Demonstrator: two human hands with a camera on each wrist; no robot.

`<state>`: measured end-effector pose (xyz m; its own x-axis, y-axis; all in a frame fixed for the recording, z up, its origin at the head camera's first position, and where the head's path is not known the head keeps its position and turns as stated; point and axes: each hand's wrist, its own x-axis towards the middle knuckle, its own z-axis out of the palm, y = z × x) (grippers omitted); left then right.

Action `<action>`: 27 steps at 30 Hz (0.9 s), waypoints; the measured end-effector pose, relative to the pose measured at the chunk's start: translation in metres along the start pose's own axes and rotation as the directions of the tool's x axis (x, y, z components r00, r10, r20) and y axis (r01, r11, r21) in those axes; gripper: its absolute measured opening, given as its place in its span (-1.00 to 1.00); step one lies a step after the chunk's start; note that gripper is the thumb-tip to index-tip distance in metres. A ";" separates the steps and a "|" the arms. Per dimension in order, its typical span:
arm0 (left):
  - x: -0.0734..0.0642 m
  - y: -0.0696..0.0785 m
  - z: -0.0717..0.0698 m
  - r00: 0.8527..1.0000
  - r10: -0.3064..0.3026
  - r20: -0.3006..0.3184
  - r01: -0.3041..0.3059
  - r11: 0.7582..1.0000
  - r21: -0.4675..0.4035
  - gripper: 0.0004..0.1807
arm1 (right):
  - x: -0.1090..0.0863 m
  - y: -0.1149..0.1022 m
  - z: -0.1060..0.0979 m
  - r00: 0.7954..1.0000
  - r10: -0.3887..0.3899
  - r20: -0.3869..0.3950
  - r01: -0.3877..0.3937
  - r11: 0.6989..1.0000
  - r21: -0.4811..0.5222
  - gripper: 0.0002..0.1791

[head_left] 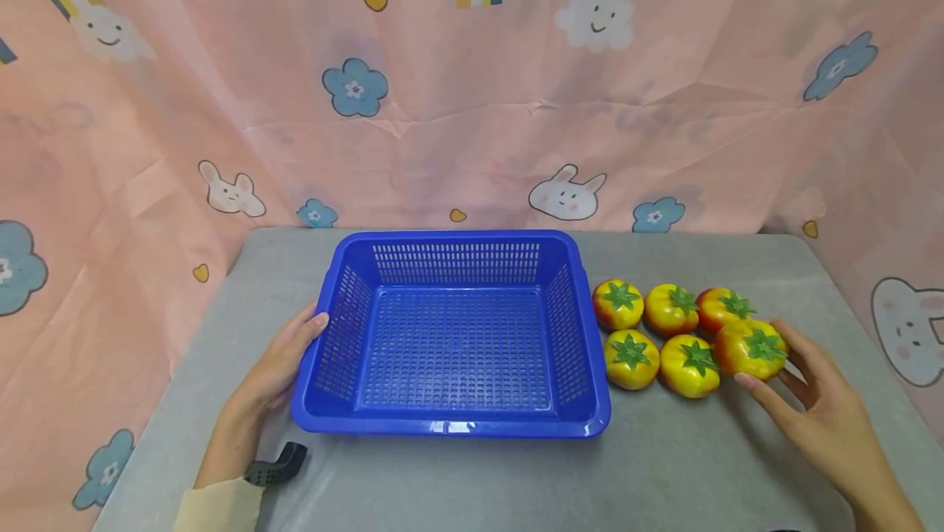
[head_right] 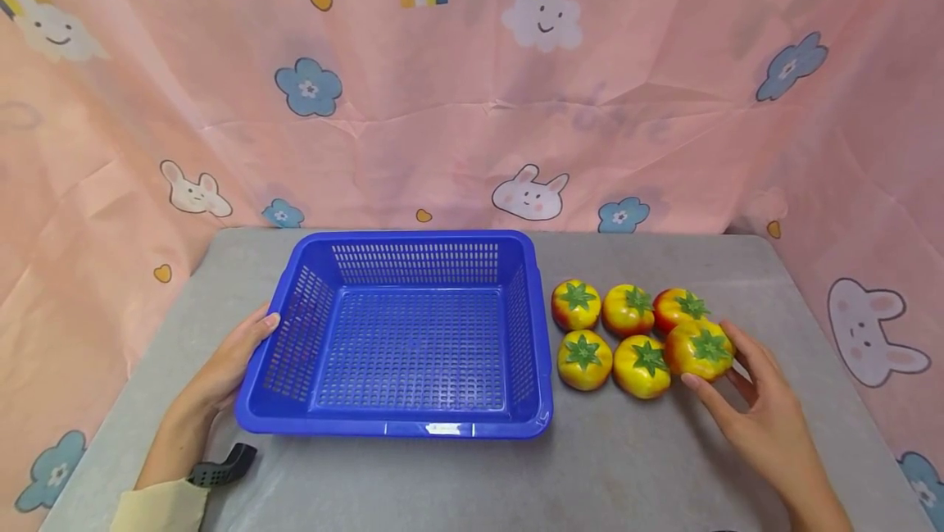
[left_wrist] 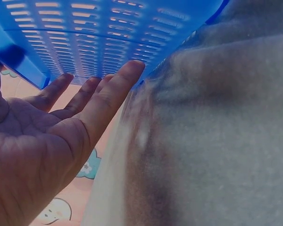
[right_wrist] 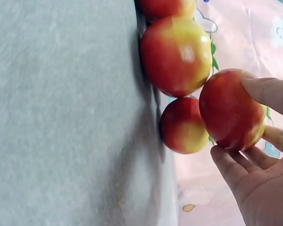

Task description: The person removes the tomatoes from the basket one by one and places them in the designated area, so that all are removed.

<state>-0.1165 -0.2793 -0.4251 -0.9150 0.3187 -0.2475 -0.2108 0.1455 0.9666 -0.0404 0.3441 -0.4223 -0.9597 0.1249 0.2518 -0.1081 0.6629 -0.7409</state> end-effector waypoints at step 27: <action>0.001 0.001 0.001 1.000 -0.001 0.003 0.001 1.000 -0.031 -0.23 | -0.008 0.026 0.003 0.979 0.196 0.056 -0.193 0.980 -0.056 -0.08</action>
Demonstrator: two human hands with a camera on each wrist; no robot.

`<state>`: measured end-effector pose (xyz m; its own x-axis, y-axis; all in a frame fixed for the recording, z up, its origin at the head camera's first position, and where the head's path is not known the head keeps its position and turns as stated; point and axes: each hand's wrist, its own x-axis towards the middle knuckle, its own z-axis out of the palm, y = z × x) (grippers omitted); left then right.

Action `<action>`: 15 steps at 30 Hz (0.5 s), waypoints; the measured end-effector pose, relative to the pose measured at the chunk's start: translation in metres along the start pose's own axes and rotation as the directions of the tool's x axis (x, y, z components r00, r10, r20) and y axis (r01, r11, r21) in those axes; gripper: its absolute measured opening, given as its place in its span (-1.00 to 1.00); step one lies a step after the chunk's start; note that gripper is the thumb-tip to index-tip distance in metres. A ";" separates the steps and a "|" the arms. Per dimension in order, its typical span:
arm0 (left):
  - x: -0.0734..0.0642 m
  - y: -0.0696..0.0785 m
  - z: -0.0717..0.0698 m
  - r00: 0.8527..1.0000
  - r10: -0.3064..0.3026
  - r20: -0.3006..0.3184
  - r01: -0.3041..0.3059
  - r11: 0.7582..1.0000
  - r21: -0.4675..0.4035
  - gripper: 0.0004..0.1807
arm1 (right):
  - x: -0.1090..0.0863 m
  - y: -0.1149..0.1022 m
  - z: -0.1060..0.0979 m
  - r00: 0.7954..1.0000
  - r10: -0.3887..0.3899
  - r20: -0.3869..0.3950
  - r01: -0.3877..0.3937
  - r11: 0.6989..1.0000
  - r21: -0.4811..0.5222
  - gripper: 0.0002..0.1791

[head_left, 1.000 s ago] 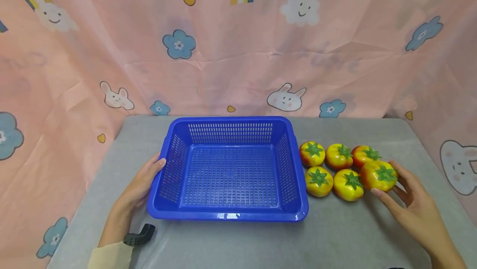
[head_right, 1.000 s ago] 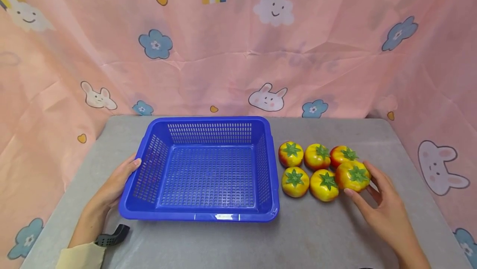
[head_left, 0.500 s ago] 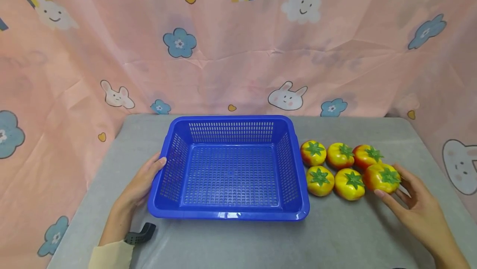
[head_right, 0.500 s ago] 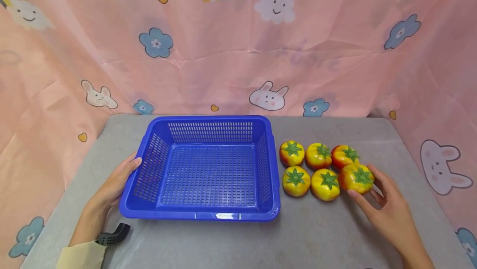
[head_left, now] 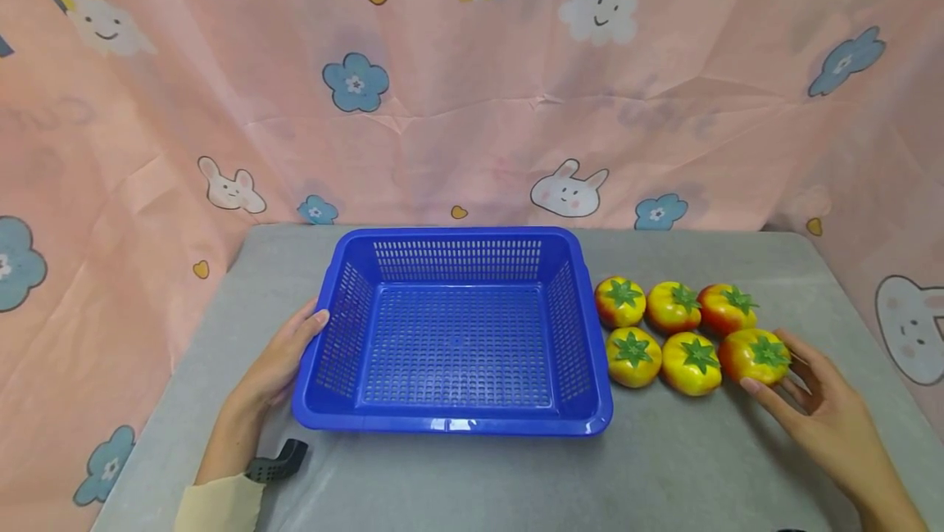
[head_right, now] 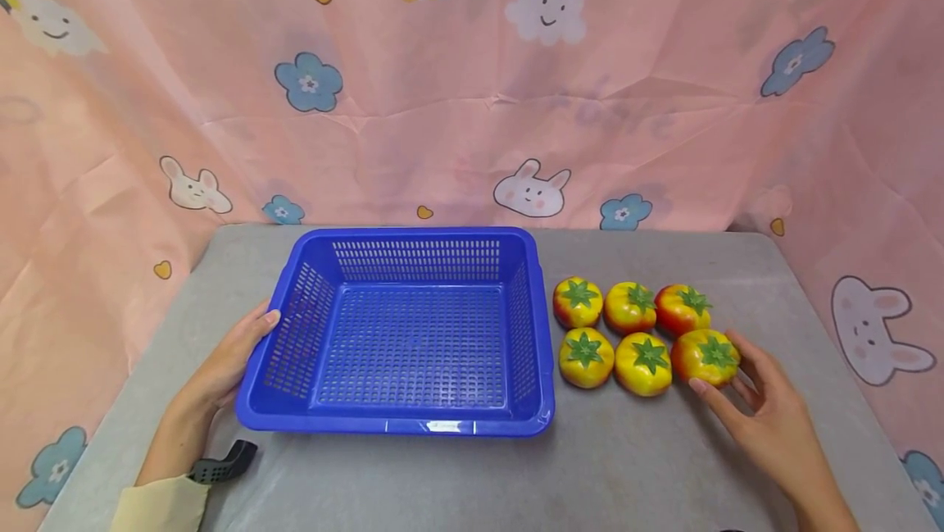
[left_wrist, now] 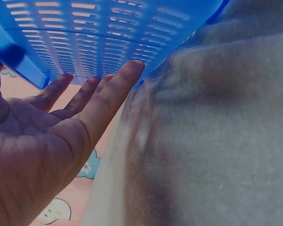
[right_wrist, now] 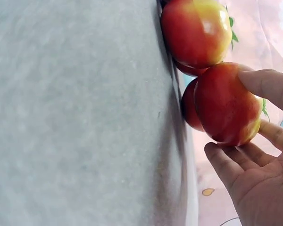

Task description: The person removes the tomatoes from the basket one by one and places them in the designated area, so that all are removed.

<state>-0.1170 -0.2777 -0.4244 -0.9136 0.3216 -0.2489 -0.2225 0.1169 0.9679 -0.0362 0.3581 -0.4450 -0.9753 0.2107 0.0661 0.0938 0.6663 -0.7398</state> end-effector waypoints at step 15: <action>0.001 -0.002 -0.003 1.000 0.019 0.019 -0.019 1.000 -0.001 -0.23 | 0.009 0.017 0.007 0.986 0.139 0.093 -0.135 0.990 -0.045 -0.02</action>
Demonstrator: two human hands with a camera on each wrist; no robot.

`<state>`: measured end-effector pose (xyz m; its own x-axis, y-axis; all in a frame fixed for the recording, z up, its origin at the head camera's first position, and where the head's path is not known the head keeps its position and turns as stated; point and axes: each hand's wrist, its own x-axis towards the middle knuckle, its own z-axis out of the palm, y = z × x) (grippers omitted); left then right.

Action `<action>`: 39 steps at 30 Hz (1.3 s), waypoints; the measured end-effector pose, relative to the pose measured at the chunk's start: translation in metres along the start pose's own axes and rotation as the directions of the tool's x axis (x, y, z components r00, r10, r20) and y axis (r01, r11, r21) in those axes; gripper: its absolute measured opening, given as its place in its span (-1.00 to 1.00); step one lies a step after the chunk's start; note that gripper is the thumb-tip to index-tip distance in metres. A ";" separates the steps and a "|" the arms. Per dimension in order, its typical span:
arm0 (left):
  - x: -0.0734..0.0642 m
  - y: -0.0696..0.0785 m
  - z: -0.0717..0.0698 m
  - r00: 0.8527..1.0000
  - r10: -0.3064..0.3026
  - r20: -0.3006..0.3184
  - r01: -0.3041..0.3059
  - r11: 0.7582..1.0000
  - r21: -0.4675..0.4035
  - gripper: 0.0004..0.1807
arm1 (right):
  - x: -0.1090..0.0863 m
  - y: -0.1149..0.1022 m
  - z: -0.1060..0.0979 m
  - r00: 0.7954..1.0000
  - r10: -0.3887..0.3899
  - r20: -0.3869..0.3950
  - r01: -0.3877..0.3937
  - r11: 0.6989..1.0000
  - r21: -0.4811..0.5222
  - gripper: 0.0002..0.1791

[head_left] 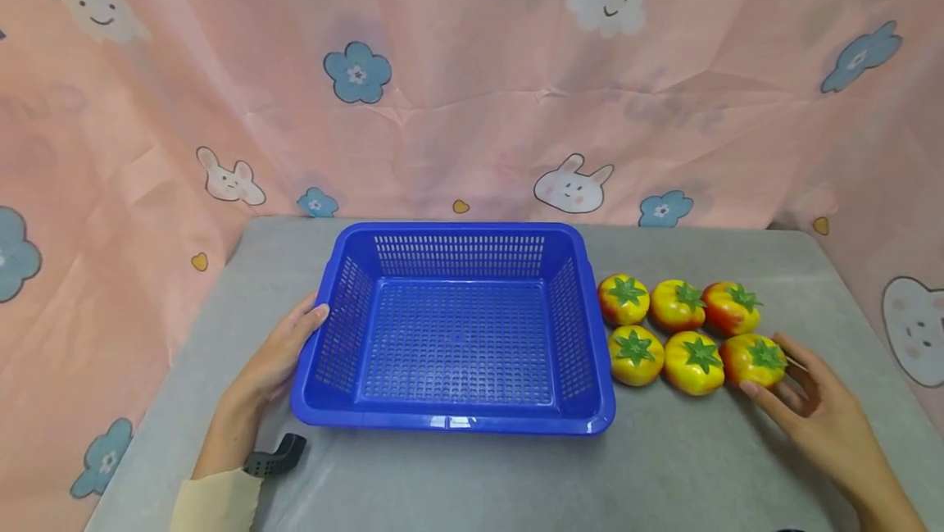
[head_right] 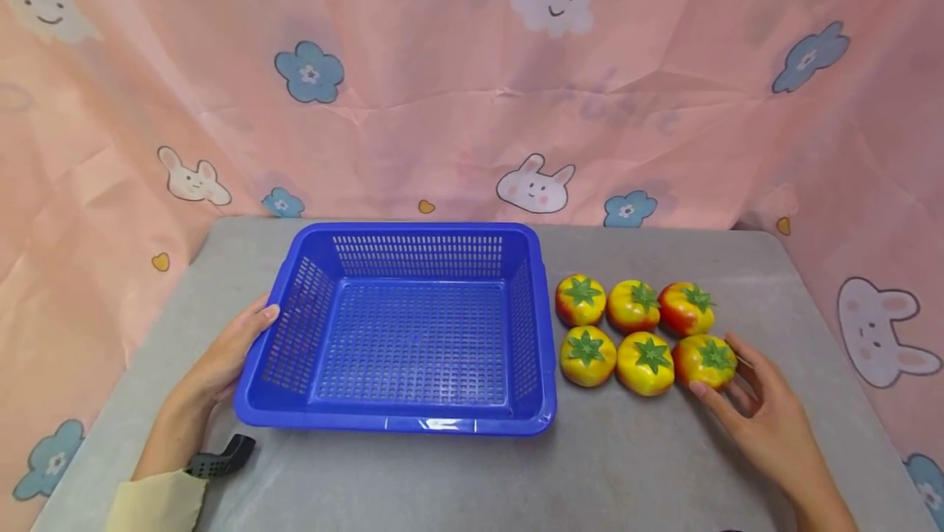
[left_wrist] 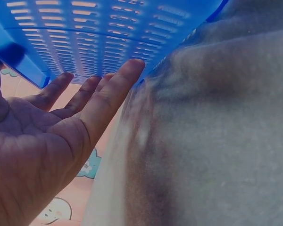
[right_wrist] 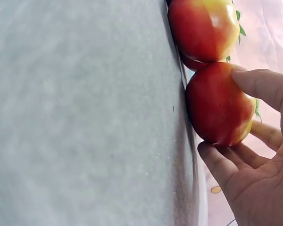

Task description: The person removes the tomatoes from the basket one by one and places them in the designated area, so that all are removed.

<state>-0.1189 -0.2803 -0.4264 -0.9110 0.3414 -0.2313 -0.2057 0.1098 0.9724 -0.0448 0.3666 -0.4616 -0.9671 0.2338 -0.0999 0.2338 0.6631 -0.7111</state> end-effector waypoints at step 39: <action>-0.002 0.000 0.003 1.000 -0.007 0.003 0.007 1.000 -0.019 -0.25 | 0.000 0.004 0.000 0.998 -0.003 0.068 0.003 1.000 0.006 0.11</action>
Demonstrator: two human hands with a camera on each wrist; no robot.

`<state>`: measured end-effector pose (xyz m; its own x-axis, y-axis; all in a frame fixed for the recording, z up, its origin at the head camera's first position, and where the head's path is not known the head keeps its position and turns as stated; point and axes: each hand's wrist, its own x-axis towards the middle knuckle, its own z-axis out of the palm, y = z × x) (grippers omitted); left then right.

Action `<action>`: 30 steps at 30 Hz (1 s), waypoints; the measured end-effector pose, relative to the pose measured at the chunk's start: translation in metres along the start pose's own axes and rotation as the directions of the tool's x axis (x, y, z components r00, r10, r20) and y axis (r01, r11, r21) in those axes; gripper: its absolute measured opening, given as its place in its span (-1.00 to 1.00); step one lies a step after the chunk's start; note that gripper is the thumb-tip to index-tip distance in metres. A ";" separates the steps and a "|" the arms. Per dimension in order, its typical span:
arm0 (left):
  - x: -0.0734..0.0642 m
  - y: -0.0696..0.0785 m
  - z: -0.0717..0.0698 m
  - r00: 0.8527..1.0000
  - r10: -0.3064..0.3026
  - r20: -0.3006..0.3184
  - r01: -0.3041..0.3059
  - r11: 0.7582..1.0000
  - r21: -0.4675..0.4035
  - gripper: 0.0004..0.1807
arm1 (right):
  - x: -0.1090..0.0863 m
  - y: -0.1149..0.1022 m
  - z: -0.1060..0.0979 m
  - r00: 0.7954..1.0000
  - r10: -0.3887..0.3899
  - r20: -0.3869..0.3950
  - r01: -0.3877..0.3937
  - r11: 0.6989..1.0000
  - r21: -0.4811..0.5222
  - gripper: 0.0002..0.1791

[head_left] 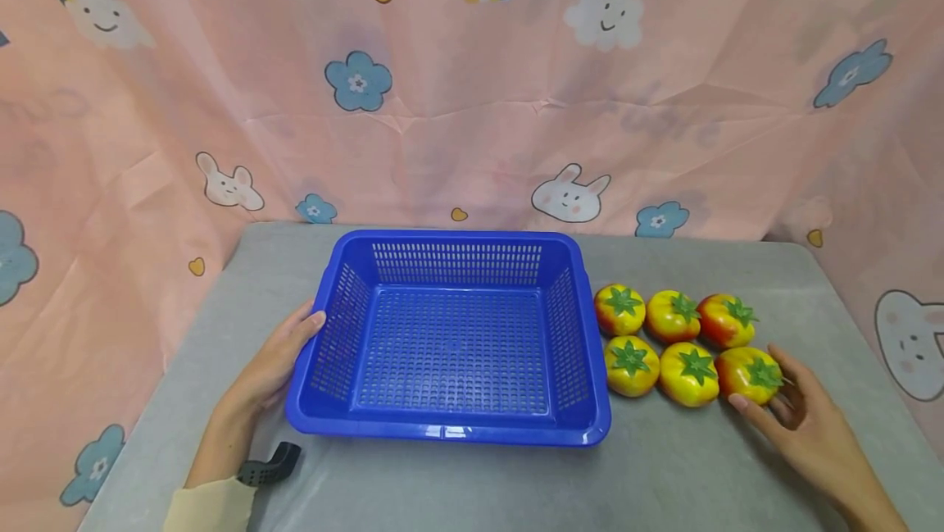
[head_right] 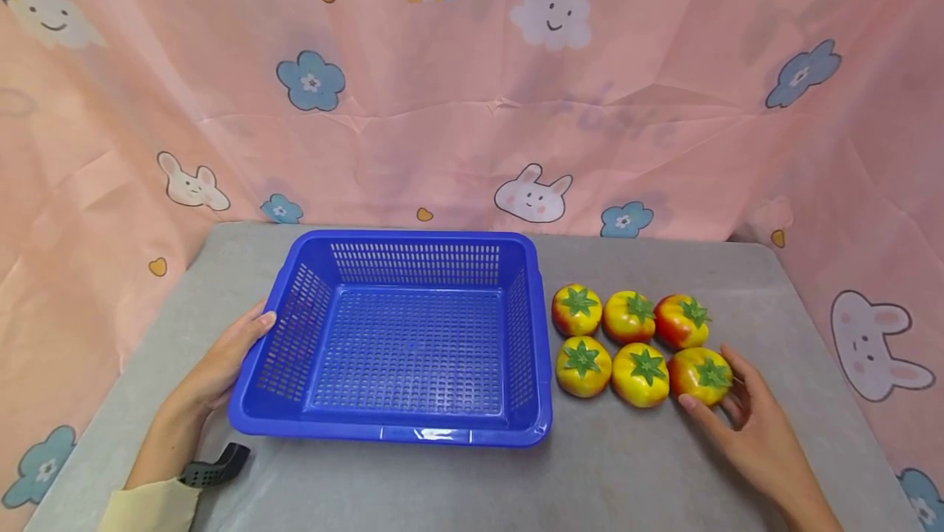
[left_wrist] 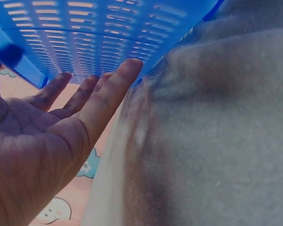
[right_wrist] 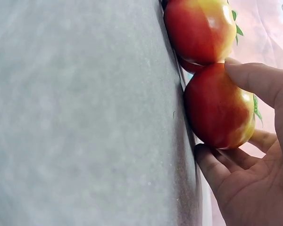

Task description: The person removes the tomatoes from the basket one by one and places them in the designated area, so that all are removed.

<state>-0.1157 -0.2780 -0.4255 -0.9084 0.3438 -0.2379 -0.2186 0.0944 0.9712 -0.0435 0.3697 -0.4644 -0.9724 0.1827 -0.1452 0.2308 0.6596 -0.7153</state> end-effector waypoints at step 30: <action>0.001 -0.001 -0.002 1.000 0.008 -0.006 -0.008 1.000 0.030 -0.24 | 0.000 -0.013 -0.002 0.997 0.036 -0.062 -0.043 0.991 -0.129 0.08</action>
<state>-0.1171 -0.2794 -0.4263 -0.9122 0.3391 -0.2299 -0.2007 0.1193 0.9724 -0.0466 0.3627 -0.4543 -0.9595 0.2510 -0.1278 0.2753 0.7393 -0.6145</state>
